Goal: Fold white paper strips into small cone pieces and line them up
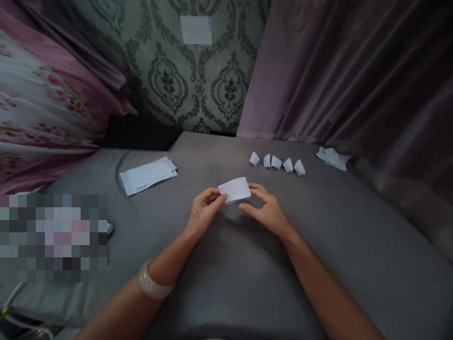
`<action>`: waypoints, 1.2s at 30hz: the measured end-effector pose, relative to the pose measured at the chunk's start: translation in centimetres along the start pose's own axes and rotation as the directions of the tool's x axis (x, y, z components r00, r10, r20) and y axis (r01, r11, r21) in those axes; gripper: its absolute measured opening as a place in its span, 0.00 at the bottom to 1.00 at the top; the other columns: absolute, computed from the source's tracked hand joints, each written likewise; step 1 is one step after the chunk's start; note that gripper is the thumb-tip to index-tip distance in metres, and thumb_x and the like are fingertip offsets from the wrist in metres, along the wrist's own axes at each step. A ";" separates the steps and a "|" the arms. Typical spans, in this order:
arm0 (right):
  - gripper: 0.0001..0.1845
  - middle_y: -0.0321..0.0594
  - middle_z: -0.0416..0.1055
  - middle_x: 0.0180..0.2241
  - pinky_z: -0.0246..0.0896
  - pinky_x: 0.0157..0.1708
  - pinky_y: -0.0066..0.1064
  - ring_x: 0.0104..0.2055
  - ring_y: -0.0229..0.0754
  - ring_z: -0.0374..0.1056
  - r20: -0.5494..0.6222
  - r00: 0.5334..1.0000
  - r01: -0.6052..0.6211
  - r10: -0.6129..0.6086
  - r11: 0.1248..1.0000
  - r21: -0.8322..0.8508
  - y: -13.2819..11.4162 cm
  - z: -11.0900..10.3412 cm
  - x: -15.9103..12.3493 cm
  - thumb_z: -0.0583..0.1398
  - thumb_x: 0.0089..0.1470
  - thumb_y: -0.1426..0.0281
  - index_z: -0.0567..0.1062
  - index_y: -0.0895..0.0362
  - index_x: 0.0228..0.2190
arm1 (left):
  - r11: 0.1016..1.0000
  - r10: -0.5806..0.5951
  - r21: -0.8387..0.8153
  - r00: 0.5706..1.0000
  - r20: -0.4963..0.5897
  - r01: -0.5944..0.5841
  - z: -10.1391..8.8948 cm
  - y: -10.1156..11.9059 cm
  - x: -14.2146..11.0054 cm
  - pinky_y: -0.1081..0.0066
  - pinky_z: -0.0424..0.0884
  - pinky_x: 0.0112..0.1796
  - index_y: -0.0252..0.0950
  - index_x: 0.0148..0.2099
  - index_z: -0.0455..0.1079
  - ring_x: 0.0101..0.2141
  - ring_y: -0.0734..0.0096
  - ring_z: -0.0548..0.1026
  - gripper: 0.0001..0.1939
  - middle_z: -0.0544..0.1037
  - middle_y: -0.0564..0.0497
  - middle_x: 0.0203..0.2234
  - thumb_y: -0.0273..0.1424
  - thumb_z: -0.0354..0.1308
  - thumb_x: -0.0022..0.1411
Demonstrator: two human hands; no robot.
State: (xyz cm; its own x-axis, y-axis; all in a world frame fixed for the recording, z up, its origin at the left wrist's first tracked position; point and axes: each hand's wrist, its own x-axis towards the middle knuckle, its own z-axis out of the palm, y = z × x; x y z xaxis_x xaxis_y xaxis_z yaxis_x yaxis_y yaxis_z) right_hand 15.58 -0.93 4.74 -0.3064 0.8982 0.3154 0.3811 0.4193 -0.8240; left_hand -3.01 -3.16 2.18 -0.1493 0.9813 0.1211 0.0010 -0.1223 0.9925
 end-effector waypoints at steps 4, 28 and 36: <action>0.14 0.40 0.76 0.31 0.65 0.37 0.35 0.34 0.42 0.71 0.037 0.972 -0.235 0.233 0.947 0.220 0.7 1.5 -0.4 0.62 0.50 0.59 0.78 0.57 0.29 | 0.926 -0.233 -0.298 0.972 0.029 0.231 -0.1 -0.5 0.5 0.75 0.66 0.32 0.33 0.34 0.70 0.26 0.77 0.71 0.12 0.75 0.54 0.24 0.35 0.65 0.51; 0.19 0.42 0.71 0.45 0.62 0.48 0.40 0.47 0.45 0.66 -0.187 0.982 -0.017 0.024 0.999 0.038 2.3 2.4 -1.1 0.63 0.49 0.66 0.73 0.51 0.45 | 0.730 0.464 0.446 0.855 0.232 -0.518 -1.2 -0.8 0.1 0.61 0.70 0.48 0.36 0.39 0.75 0.44 0.64 0.75 0.08 0.79 0.45 0.40 0.26 0.55 0.61; 0.16 0.42 0.71 0.44 0.56 0.48 0.39 0.47 0.44 0.62 0.054 0.952 0.277 -0.300 0.778 -0.563 2.0 2.4 -1.8 0.53 0.59 0.76 0.77 0.50 0.42 | 0.312 0.489 0.638 0.695 0.527 -0.704 -1.1 -1.7 0.0 0.60 0.69 0.53 0.28 0.48 0.68 0.55 0.58 0.67 0.13 0.74 0.38 0.47 0.21 0.46 0.65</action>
State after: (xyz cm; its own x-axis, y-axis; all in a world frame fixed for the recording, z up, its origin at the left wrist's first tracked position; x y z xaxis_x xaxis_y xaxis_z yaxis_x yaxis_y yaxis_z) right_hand 14.80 -2.00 1.44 -0.4534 0.7225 0.5219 0.7032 0.6498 -0.2886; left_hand -4.11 -3.12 0.45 0.4177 0.7005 0.5786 0.7366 -0.6339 0.2357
